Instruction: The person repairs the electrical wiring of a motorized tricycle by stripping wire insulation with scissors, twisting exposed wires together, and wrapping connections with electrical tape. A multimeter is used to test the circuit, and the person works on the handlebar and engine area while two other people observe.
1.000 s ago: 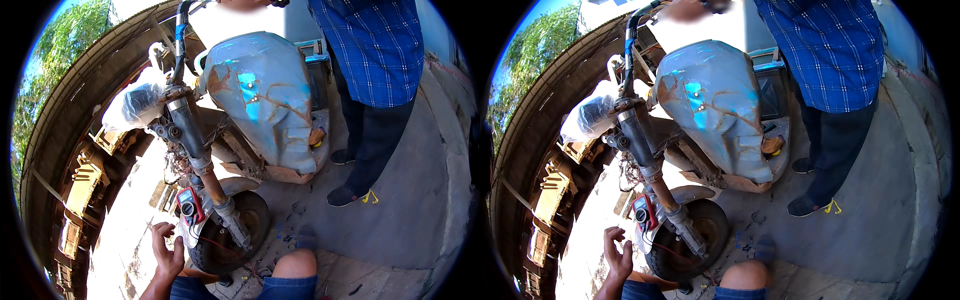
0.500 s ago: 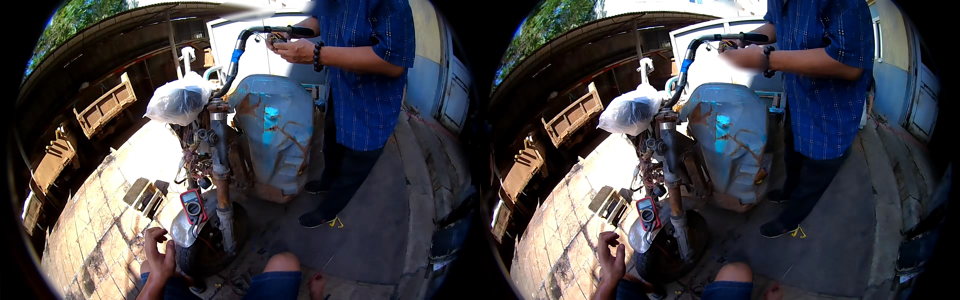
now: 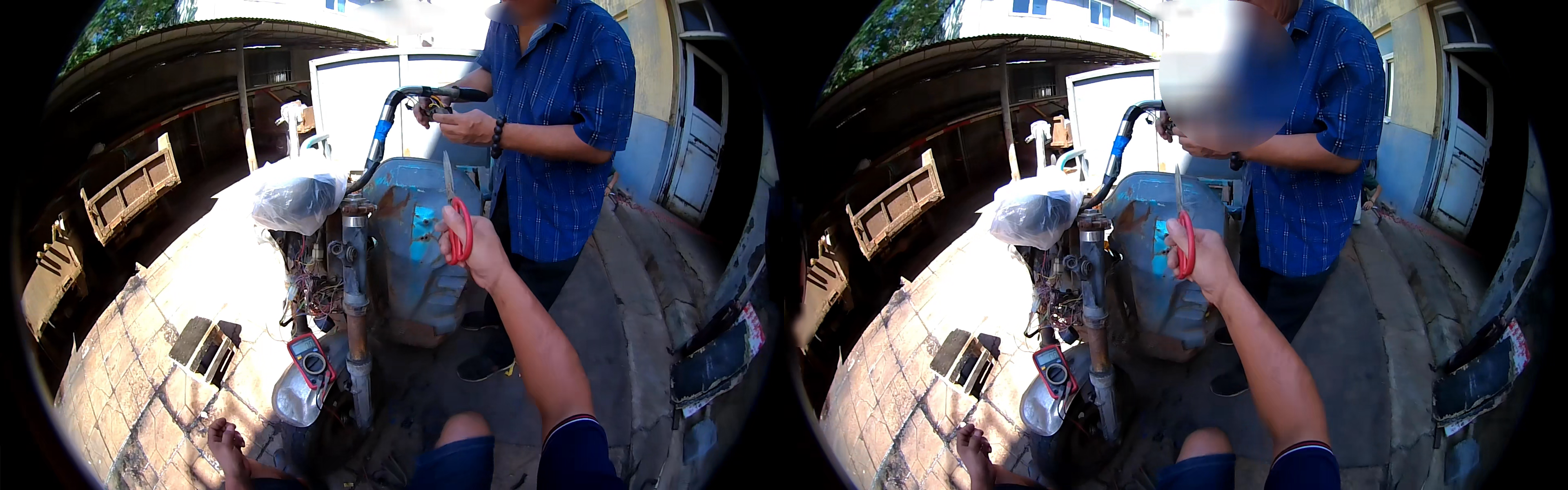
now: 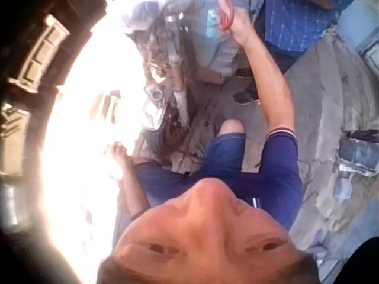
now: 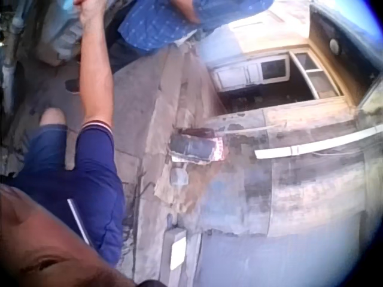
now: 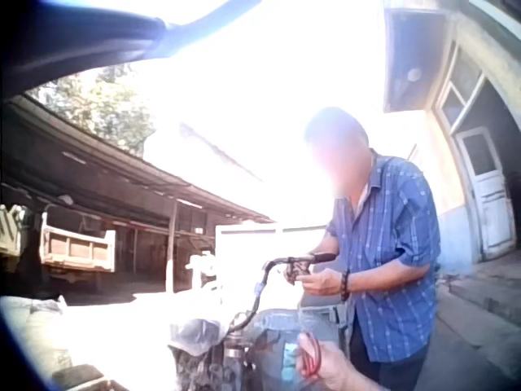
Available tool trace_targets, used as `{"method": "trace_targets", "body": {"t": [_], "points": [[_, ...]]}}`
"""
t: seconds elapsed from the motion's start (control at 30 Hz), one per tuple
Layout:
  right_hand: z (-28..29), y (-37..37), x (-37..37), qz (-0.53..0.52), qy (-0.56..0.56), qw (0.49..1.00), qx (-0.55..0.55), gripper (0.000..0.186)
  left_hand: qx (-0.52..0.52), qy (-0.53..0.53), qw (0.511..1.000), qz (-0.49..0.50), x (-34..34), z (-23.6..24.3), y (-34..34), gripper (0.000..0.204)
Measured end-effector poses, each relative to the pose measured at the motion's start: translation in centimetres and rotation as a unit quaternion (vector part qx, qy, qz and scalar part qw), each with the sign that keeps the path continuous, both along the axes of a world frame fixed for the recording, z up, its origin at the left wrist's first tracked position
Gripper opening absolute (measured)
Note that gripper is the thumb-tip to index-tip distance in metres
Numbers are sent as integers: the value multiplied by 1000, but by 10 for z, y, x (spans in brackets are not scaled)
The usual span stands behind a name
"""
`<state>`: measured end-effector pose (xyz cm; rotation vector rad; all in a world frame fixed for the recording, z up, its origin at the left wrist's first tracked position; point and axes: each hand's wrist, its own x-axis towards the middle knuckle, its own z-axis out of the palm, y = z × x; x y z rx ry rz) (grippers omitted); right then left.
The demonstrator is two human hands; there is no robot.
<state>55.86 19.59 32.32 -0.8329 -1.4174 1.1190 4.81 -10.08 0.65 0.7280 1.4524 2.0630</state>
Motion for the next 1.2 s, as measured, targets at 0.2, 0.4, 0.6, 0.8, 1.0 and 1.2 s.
{"method": "trace_targets", "body": {"t": [0.2, 0.4, 0.6, 0.8, 1.0, 1.2], "points": [[46, 98, -39, 0, 51, 997, -51, 65, -30, -217, 975, -26, -65, -64, -34, 17], [62, 139, -47, -44, 53, 994, -83, 70, -4, -215, 976, -28, -35, -15, -25, 3], [62, 154, -44, -69, 44, 992, -96, 68, -2, -235, 970, -68, -29, 4, -19, 9], [55, 159, -49, -56, 62, 992, -97, 64, 6, -232, 969, -81, -33, -2, -25, 15], [50, 158, -51, -77, 50, 990, -103, 65, 8, -236, 969, -66, -37, -6, -27, 16], [50, 152, -49, -45, 93, 992, -66, 68, 0, -220, 973, -69, -32, 1, -27, 12]]}}
